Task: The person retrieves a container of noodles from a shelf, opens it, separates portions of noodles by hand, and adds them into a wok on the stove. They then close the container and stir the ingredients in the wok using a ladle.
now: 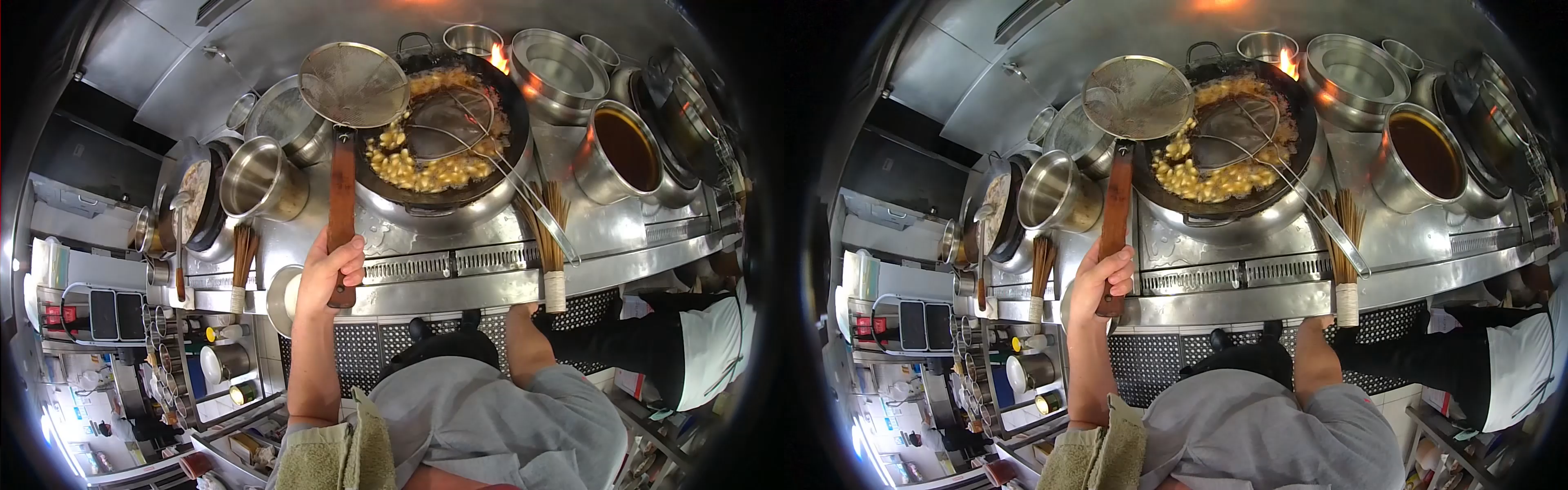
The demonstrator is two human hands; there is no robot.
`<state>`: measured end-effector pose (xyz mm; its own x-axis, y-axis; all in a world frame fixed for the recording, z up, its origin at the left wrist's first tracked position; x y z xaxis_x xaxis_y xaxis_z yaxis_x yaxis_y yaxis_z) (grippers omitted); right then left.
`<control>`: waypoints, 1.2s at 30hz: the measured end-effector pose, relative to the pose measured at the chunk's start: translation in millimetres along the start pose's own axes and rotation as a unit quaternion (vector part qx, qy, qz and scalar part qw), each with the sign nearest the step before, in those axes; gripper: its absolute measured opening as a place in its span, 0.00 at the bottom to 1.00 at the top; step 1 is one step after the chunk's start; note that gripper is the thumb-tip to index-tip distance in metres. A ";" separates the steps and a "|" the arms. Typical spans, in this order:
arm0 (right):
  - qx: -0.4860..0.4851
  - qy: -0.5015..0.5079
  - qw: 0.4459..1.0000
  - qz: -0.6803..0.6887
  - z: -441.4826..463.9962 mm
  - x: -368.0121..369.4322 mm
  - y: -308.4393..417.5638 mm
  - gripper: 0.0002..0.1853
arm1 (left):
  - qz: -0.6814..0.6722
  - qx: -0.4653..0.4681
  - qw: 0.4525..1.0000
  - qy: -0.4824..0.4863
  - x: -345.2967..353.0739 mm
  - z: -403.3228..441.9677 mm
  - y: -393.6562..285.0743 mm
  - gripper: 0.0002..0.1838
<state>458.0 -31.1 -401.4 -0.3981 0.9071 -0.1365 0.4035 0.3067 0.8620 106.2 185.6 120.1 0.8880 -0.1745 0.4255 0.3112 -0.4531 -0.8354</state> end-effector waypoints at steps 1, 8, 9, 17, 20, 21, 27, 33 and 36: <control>-0.001 -0.001 1.000 -0.001 0.8 -0.5 -0.6 0.18 | -0.003 -0.004 1.000 -0.007 -1.5 -0.2 -1.6 0.14; 0.015 0.004 1.000 0.006 4.0 -22.5 -26.4 0.19 | -0.055 -0.016 0.998 0.021 -19.4 3.1 -14.1 0.19; 0.034 0.005 0.999 0.008 1.4 -29.0 -34.8 0.19 | -0.059 -0.017 0.998 0.024 -25.0 2.9 -16.4 0.20; 0.198 0.480 0.810 -0.274 -149.6 -30.3 67.6 0.18 | -0.094 0.005 0.995 0.027 -95.8 -18.1 -57.4 0.21; -0.017 0.530 0.822 -0.209 -239.4 -1.4 277.6 0.14 | -0.117 0.000 0.993 0.024 -137.8 -34.3 -77.2 0.21; -0.116 0.487 0.857 -0.125 -237.8 1.3 332.5 0.13 | -0.132 0.004 0.991 0.024 -152.0 -39.1 -81.6 0.20; -0.510 0.241 0.639 -0.522 -219.8 67.1 476.6 0.38 | -0.217 -0.007 0.976 0.012 -249.9 -61.2 -75.5 0.16; -0.613 0.259 0.567 -0.485 -161.3 76.5 436.4 0.31 | -0.240 -0.003 0.969 0.058 -280.8 -65.1 -58.4 0.18; -0.609 0.218 0.575 -0.501 -185.6 59.6 477.6 0.26 | -0.288 -0.014 0.956 0.057 -309.7 -65.0 -49.6 0.29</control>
<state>474.0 115.9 92.8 -0.2038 0.2107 -0.9561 -0.9789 -0.0569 0.1961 -206.3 205.3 52.4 0.5294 0.0177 0.8482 0.7264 -0.5258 -0.4425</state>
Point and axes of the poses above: each hand's wrist, its own z-axis towards the middle knuckle, its own x-axis out of the palm, y = z × x, the point moved 6 cm from there along z, towards the middle knuckle
